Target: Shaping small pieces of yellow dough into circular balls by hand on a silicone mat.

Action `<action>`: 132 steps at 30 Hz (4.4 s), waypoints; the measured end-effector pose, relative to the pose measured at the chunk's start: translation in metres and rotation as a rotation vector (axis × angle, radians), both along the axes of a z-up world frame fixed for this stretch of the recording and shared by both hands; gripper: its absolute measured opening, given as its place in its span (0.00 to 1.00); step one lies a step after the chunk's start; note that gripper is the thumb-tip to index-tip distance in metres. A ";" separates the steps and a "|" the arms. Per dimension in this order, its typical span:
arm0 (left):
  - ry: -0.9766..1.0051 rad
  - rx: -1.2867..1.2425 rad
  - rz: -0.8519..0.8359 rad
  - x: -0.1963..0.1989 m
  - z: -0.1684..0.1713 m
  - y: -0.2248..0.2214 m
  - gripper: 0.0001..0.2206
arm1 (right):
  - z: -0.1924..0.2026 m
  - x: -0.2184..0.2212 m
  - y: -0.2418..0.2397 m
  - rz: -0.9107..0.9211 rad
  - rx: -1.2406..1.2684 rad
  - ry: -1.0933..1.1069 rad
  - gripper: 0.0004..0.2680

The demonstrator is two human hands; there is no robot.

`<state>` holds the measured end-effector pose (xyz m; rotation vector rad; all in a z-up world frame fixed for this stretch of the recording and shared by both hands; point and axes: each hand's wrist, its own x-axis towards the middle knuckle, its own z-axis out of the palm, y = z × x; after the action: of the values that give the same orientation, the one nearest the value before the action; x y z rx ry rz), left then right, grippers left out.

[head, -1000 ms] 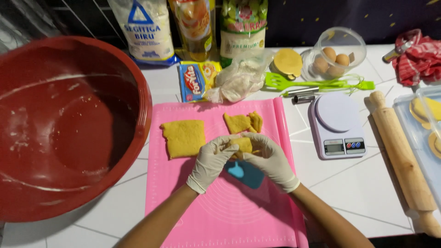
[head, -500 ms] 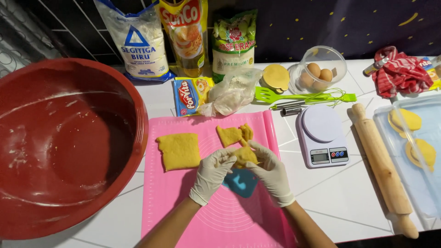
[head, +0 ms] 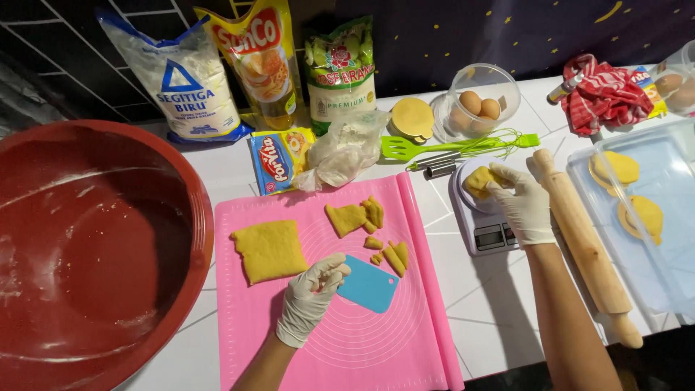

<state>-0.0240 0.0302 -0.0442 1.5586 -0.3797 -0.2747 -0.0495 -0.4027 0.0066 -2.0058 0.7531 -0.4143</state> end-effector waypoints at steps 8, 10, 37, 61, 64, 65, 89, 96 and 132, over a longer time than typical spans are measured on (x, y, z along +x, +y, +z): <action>-0.091 -0.023 -0.081 0.004 0.002 0.003 0.17 | 0.009 -0.012 0.098 0.398 -0.636 -0.545 0.10; -0.071 0.038 -0.056 0.003 0.011 0.001 0.15 | -0.003 -0.013 0.139 0.501 -0.623 -0.524 0.06; -0.039 0.123 -0.040 0.007 0.001 0.003 0.06 | -0.014 -0.014 0.025 0.102 -0.983 -0.244 0.15; -0.171 0.289 -0.073 0.009 0.024 0.005 0.16 | 0.021 -0.007 0.048 0.012 -0.314 0.035 0.15; -0.152 0.121 -0.076 0.011 0.018 0.004 0.15 | 0.022 -0.001 0.059 -0.014 -0.180 -0.032 0.21; -0.142 -0.046 -0.083 0.012 0.014 0.004 0.14 | 0.020 0.001 0.061 -0.046 -0.136 -0.032 0.24; 0.720 -0.299 0.040 0.019 -0.051 -0.012 0.17 | -0.002 0.006 0.186 0.479 -0.285 0.335 0.06; 0.699 -0.285 0.036 0.022 -0.057 0.002 0.20 | -0.014 -0.007 0.175 0.699 -0.702 0.129 0.07; 0.722 -0.399 0.104 0.019 -0.005 -0.002 0.19 | 0.002 -0.002 0.207 0.586 -0.826 -0.205 0.08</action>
<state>-0.0050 0.0282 -0.0488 0.9960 0.2059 -0.6123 -0.0518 -0.1957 0.0087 -2.7494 -0.2116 -0.6230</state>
